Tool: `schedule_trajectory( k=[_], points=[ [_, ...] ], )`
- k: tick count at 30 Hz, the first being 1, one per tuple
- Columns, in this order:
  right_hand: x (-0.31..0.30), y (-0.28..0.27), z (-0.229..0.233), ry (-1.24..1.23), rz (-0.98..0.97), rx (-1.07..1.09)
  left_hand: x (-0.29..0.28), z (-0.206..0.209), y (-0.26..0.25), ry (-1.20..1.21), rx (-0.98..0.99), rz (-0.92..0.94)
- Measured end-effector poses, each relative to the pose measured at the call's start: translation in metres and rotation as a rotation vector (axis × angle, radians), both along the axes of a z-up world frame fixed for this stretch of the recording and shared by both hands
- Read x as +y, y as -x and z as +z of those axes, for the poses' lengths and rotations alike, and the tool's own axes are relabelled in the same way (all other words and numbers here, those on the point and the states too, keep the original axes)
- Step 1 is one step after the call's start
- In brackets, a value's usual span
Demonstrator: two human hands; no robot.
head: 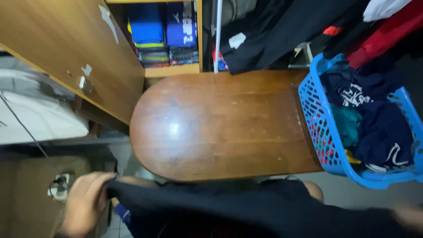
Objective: Folding a black t-shirt on a wooden table and placing it inside a closet.
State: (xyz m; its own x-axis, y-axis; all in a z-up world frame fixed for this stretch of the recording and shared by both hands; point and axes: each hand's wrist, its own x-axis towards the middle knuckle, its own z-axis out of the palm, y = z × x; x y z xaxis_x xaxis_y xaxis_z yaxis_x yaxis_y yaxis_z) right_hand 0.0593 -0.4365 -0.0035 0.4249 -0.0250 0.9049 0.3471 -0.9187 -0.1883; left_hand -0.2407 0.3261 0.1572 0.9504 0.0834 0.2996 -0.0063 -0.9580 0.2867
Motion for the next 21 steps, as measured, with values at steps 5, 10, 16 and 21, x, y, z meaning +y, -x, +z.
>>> schedule_trajectory(
  k=[5,10,16,21],
  points=[
    [0.129,-0.077,0.114,-0.125,0.141,0.019,0.024,-0.032,-0.125,0.077,0.037,-0.006],
    [0.220,-0.207,0.125,-0.314,0.216,0.023,0.061,-0.088,-0.257,-0.159,-0.126,0.099],
    [0.261,-0.207,0.023,-0.181,-0.018,0.420,-0.078,-0.123,-0.283,-0.052,-0.296,0.718],
    [0.266,-0.048,-0.063,0.096,0.005,0.722,-0.164,-0.221,-0.187,-0.101,0.085,0.529]
  ],
)
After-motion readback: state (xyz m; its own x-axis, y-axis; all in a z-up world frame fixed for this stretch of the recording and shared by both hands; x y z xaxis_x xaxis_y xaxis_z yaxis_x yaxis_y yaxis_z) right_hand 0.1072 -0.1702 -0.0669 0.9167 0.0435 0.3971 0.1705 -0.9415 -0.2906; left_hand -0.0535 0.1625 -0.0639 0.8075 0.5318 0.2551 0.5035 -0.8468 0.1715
